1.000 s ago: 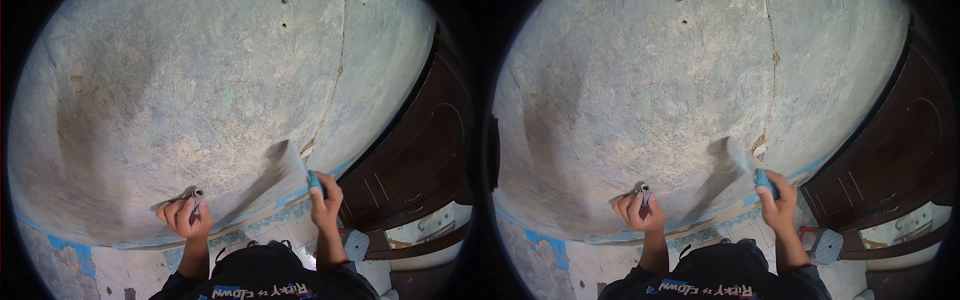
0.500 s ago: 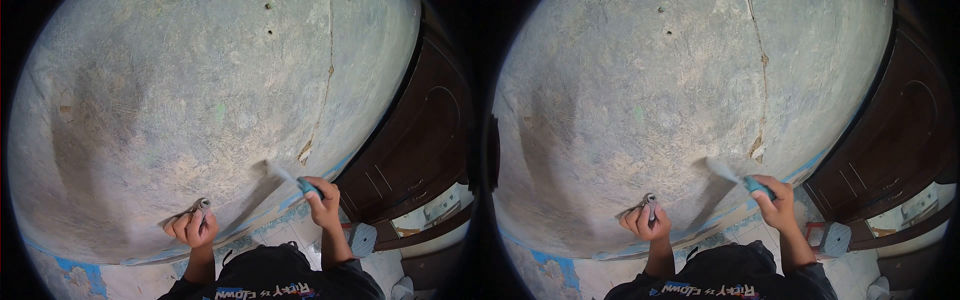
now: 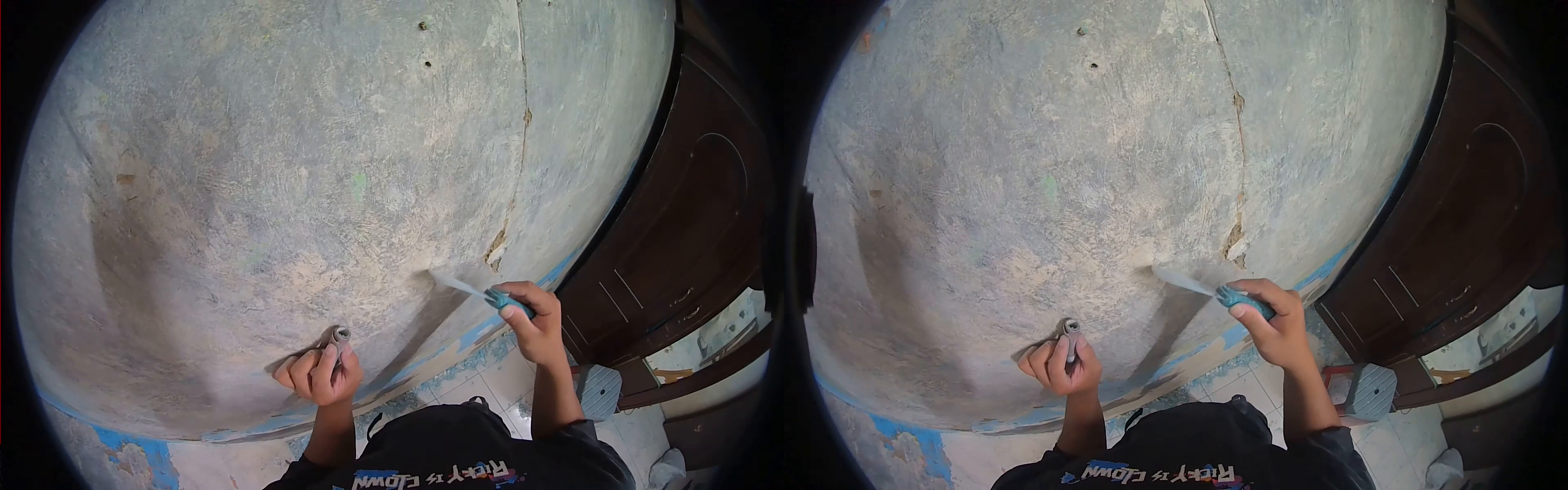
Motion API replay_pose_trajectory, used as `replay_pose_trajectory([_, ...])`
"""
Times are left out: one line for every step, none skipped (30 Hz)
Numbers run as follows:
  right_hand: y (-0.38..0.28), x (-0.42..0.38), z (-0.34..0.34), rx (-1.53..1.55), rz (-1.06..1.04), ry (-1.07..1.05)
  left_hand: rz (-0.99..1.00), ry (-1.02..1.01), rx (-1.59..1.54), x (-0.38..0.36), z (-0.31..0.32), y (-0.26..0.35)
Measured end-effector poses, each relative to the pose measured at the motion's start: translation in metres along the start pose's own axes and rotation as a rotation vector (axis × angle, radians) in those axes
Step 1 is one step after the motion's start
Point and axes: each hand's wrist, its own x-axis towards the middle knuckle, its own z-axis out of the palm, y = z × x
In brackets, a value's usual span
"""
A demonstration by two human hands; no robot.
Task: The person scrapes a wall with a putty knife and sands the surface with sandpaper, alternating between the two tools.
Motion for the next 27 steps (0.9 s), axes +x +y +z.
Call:
replay_pose_trajectory([0.002, 0.001, 0.001, 0.002, -0.027, 0.042, -0.007, -0.012, 0.002, 0.001, -0.001, 0.001])
replay_pose_trajectory([0.005, 0.001, -0.002, 0.058, 0.037, 0.118, -0.014, -0.023, 0.004, 0.002, -0.002, 0.002])
replay_pose_trajectory([0.010, 0.001, -0.006, 0.114, 0.101, 0.195, -0.016, -0.016, 0.004, 0.001, -0.001, 0.002])
replay_pose_trajectory([0.011, 0.001, -0.009, 0.169, 0.165, 0.273, -0.018, -0.010, 0.003, 0.000, -0.001, 0.001])
replay_pose_trajectory([0.008, 0.003, -0.008, 0.187, 0.163, 0.342, -0.020, -0.004, 0.001, 0.001, 0.000, 0.001])
replay_pose_trajectory([0.007, 0.002, -0.005, 0.175, 0.166, 0.340, -0.016, -0.010, 0.004, 0.001, 0.000, 0.001])
replay_pose_trajectory([0.006, 0.001, -0.003, 0.163, 0.168, 0.339, -0.012, -0.015, 0.006, 0.001, -0.002, 0.001])
replay_pose_trajectory([0.006, -0.001, -0.001, 0.151, 0.169, 0.340, -0.007, -0.019, 0.007, 0.002, -0.001, 0.000])
replay_pose_trajectory([0.007, -0.004, 0.002, -0.055, 0.055, 0.268, -0.019, 0.005, 0.006, 0.002, 0.001, 0.001])
replay_pose_trajectory([0.004, -0.006, 0.005, -0.073, 0.017, 0.155, -0.032, 0.028, 0.005, 0.002, 0.002, 0.001])
replay_pose_trajectory([-0.006, -0.008, 0.010, -0.091, -0.019, 0.040, -0.046, 0.049, 0.005, 0.001, 0.004, 0.001])
replay_pose_trajectory([-0.010, -0.009, 0.013, -0.109, -0.052, -0.076, -0.051, 0.046, 0.005, 0.001, 0.004, 0.002])
replay_pose_trajectory([-0.007, -0.009, 0.009, -0.134, -0.012, -0.077, -0.056, 0.038, 0.006, 0.001, 0.004, 0.003])
replay_pose_trajectory([-0.005, -0.006, 0.009, -0.138, -0.030, -0.007, -0.061, 0.034, 0.009, 0.001, 0.003, 0.003])
replay_pose_trajectory([-0.003, -0.003, 0.008, -0.142, -0.047, 0.064, -0.056, 0.033, 0.008, 0.000, 0.003, 0.002])
replay_pose_trajectory([-0.003, -0.001, 0.008, -0.147, -0.064, 0.136, -0.050, 0.032, 0.007, 0.000, 0.003, 0.001])
replay_pose_trajectory([-0.005, 0.001, 0.010, -0.109, 0.011, 0.238, -0.045, 0.031, 0.004, -0.001, 0.003, 0.001])
replay_pose_trajectory([-0.006, 0.001, 0.010, -0.114, 0.036, 0.261, -0.043, 0.027, 0.006, -0.001, 0.003, 0.000])
replay_pose_trajectory([-0.006, 0.000, 0.011, -0.119, 0.058, 0.283, -0.043, 0.026, 0.009, -0.002, 0.002, 0.000])
replay_pose_trajectory([-0.007, -0.001, 0.011, -0.124, 0.078, 0.305, -0.042, 0.026, 0.012, -0.002, 0.003, 0.000])
replay_pose_trajectory([-0.005, -0.004, 0.017, -0.118, 0.026, 0.295, -0.044, 0.028, 0.013, -0.001, 0.003, 0.001])
replay_pose_trajectory([-0.007, -0.007, 0.018, -0.120, 0.013, 0.200, -0.047, 0.029, 0.015, 0.000, 0.003, 0.002])
replay_pose_trajectory([-0.011, -0.009, 0.018, -0.121, 0.000, 0.105, -0.048, 0.030, 0.016, 0.001, 0.003, 0.003])
replay_pose_trajectory([-0.013, -0.010, 0.018, -0.122, -0.013, 0.010, -0.047, 0.029, 0.015, 0.002, 0.003, 0.003])
replay_pose_trajectory([-0.009, -0.011, 0.018, -0.099, 0.009, -0.001, -0.045, 0.026, 0.014, 0.002, 0.003, 0.004])
replay_pose_trajectory([-0.009, -0.009, 0.017, -0.120, -0.013, 0.025, -0.042, 0.023, 0.013, 0.003, 0.002, 0.003])
replay_pose_trajectory([-0.009, -0.006, 0.014, -0.140, -0.034, 0.050, -0.041, 0.026, 0.009, 0.002, 0.003, 0.003])
